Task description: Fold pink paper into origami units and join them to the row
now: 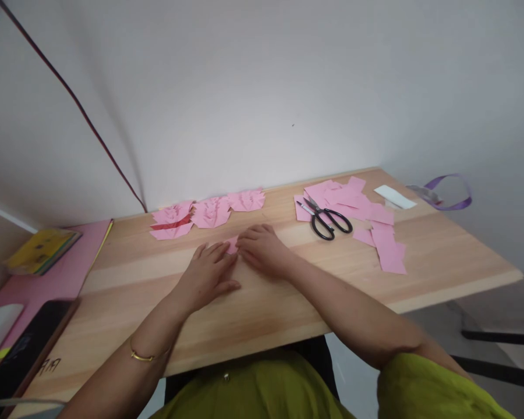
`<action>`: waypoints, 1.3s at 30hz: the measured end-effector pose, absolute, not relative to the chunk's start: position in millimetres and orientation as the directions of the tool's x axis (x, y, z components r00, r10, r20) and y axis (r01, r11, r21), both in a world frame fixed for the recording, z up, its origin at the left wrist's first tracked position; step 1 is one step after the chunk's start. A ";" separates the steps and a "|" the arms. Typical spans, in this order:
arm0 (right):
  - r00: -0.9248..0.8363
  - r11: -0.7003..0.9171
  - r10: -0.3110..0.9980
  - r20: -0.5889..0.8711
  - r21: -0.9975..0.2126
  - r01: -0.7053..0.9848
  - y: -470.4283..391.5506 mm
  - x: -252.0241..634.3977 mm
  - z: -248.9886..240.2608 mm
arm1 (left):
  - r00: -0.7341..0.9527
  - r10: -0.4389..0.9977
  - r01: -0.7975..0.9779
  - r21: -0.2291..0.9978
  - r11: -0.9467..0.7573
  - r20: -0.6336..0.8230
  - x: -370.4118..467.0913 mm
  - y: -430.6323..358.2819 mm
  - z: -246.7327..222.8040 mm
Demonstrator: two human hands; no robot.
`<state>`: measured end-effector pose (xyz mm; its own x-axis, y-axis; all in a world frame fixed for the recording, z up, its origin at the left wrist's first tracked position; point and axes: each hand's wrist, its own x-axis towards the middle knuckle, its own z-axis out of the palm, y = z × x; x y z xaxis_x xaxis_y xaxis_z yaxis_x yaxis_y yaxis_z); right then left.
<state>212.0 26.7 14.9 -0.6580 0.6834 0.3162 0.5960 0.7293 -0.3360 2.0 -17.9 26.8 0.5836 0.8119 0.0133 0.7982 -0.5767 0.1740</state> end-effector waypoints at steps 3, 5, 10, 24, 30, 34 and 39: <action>-0.681 0.726 0.683 0.262 -0.340 0.597 25.6 210.0 13.3 | 0.583 0.812 0.800 0.170 -0.576 0.009 1.9 -18.0 27.1; -0.606 0.659 0.751 0.260 -0.336 0.673 29.8 214.3 11.5 | 0.580 0.814 0.803 0.167 -0.572 0.001 1.7 -18.3 27.7; -0.456 0.532 0.844 0.283 -0.330 0.780 40.4 225.8 8.6 | 0.587 0.810 0.798 0.163 -0.579 0.004 0.6 -18.3 30.0; -0.597 0.671 0.740 0.309 -0.395 0.627 35.9 208.7 4.2 | 0.551 0.834 0.823 0.174 -0.542 -0.011 -1.1 -13.7 26.0; -0.509 0.614 0.789 0.344 -0.462 0.640 43.7 209.8 -1.1 | 0.541 0.837 0.809 0.221 -0.545 0.082 -5.0 -3.3 16.5; -0.461 0.546 0.837 0.294 -0.492 0.678 46.8 208.4 -0.4 | 0.506 0.839 0.789 0.285 -0.544 0.201 -6.3 3.6 10.1; -0.435 0.424 0.896 0.085 -0.451 0.785 53.6 197.3 13.8 | 0.460 0.829 0.763 0.336 -0.552 0.318 -5.1 7.9 1.4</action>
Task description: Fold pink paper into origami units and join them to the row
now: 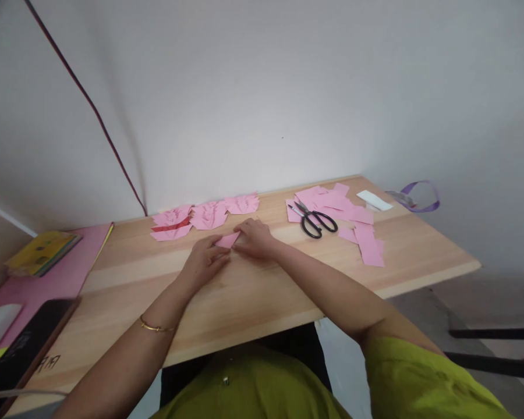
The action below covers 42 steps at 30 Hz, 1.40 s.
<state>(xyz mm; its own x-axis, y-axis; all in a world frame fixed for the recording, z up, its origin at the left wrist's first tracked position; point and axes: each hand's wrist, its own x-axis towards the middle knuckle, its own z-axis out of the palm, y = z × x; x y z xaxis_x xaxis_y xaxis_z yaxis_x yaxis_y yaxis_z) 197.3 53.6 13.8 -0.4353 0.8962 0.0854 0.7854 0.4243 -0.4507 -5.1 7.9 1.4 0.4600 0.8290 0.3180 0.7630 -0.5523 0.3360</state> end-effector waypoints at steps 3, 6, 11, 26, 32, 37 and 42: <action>-0.383 0.317 0.922 -0.057 -0.457 0.831 60.7 188.4 24.4 | 0.396 0.850 0.763 0.391 -0.515 0.348 -4.1 7.9 -1.5; -0.382 0.305 0.920 -0.086 -0.455 0.836 63.5 183.7 27.6 | 0.312 0.884 0.770 0.453 -0.450 0.347 -4.4 7.0 -2.4; -0.411 0.369 0.911 0.038 -0.519 0.771 58.5 186.6 19.4 | 0.226 0.910 0.759 0.522 -0.389 0.348 -6.7 9.7 -5.8; -0.565 0.524 0.812 0.146 -0.607 0.597 67.0 193.7 12.2 | 0.159 0.972 0.821 0.524 -0.226 0.171 -7.2 18.5 5.6; -0.582 0.560 0.797 0.160 -0.553 0.616 64.2 191.4 12.4 | 0.096 0.995 0.899 0.432 -0.071 -0.037 1.8 21.2 26.5; -0.585 0.585 0.789 0.188 -0.522 0.620 63.1 190.5 11.6 | 0.090 0.996 0.863 0.497 -0.087 0.018 1.5 19.2 27.2; -0.597 0.595 0.768 0.230 -0.600 0.534 64.9 188.8 8.0 | 0.195 0.971 0.782 0.575 -0.240 0.141 -2.7 16.4 15.9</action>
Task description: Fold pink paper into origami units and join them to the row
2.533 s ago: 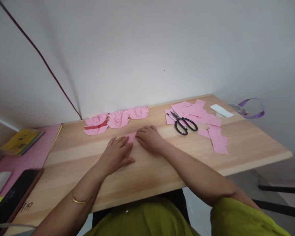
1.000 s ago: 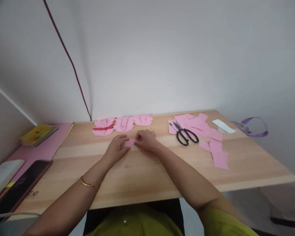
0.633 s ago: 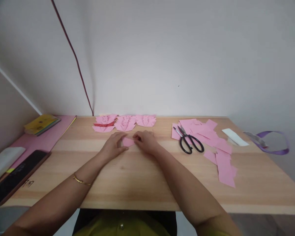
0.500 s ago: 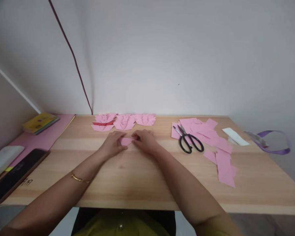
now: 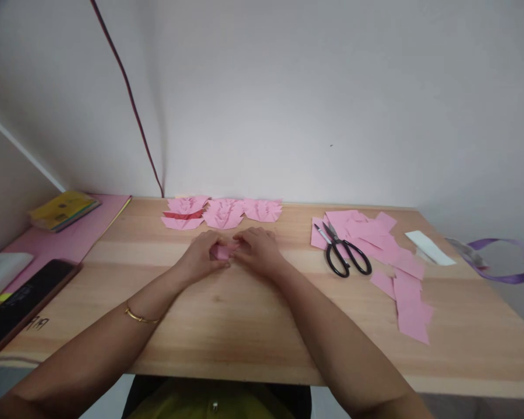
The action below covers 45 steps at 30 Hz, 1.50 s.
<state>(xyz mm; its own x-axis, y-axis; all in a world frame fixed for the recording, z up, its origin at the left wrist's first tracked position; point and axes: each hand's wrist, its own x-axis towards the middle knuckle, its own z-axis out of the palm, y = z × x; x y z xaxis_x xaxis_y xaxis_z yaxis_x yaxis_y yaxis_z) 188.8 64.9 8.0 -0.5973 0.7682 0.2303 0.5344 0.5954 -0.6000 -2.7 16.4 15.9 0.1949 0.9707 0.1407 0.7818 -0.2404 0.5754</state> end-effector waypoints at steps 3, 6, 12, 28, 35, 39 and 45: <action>-0.585 0.540 0.773 0.244 -0.738 0.405 65.8 185.7 5.7 | 0.190 0.965 0.725 0.636 -0.263 0.182 -3.0 17.3 11.3; -0.515 0.507 0.803 0.299 -0.797 0.327 65.7 183.1 4.8 | 0.082 0.958 0.608 0.748 -0.267 0.275 -5.1 21.0 8.2; -0.414 0.448 0.852 0.322 -0.857 0.256 65.3 183.4 4.9 | -0.128 0.987 0.318 0.946 -0.057 0.102 -13.8 27.1 4.7; -0.466 0.353 0.860 0.206 -0.901 0.253 67.1 187.3 6.7 | -0.105 0.994 -0.066 0.998 -0.010 0.003 -8.3 25.4 7.8; -0.511 0.420 0.825 0.241 -0.866 0.270 66.8 187.8 9.7 | -0.113 0.993 0.000 1.000 -0.012 0.012 -8.0 23.1 11.0; -0.535 0.419 0.814 0.227 -0.867 0.269 66.4 186.7 8.4 | -0.107 0.994 0.010 1.000 0.014 -0.013 -8.2 22.4 8.3; -0.544 0.387 0.818 0.187 -0.878 0.280 65.7 187.1 7.6 | -0.076 0.997 0.011 1.000 0.024 -0.023 -8.5 21.4 8.1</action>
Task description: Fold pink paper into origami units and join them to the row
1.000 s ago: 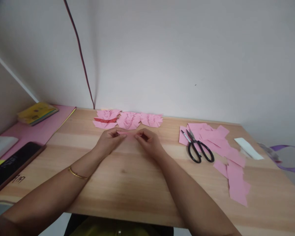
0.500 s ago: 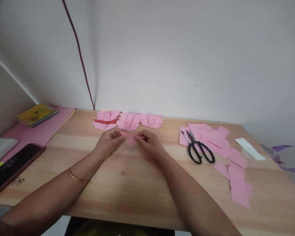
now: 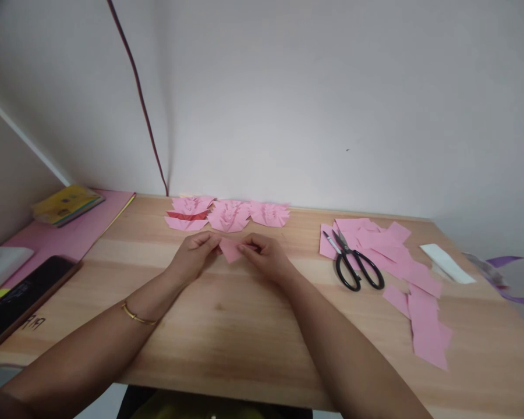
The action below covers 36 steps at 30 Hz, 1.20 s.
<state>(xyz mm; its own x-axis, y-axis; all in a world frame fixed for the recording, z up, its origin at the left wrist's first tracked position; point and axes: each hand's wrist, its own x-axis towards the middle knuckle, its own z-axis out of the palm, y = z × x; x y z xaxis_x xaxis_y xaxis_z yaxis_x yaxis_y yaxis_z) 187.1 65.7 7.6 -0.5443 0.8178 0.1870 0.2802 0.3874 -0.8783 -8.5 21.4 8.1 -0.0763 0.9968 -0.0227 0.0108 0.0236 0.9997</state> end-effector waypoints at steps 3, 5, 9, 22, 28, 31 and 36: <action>-0.548 0.366 0.819 0.170 -0.890 0.271 65.6 187.8 8.1 | -0.075 0.997 -0.073 0.997 0.023 -0.029 -7.8 21.9 7.8; -0.540 0.355 0.825 0.169 -0.898 0.260 65.6 188.0 8.9 | -0.066 0.998 -0.094 0.995 0.014 -0.021 -7.6 22.6 7.1; -0.502 0.342 0.846 0.181 -0.906 0.249 65.6 187.7 10.7 | 0.003 1.000 -0.010 1.000 -0.005 0.005 -7.2 22.2 7.5; -0.532 0.415 0.819 0.213 -0.861 0.293 64.3 187.5 14.7 | -0.091 0.995 -0.269 0.963 0.019 -0.045 -4.7 23.5 6.3; -0.564 0.404 0.805 0.187 -0.868 0.288 62.4 187.2 18.0 | -0.054 0.989 -0.457 0.885 0.096 -0.135 -2.2 22.1 10.7; -0.574 0.390 0.798 0.183 -0.883 0.261 60.8 186.0 20.2 | -0.049 0.983 -0.510 0.851 0.126 -0.175 -0.8 21.0 13.7; -0.569 0.393 0.798 0.198 -0.886 0.244 60.6 185.1 19.8 | -0.093 0.987 -0.467 0.882 0.071 -0.129 0.5 20.3 15.0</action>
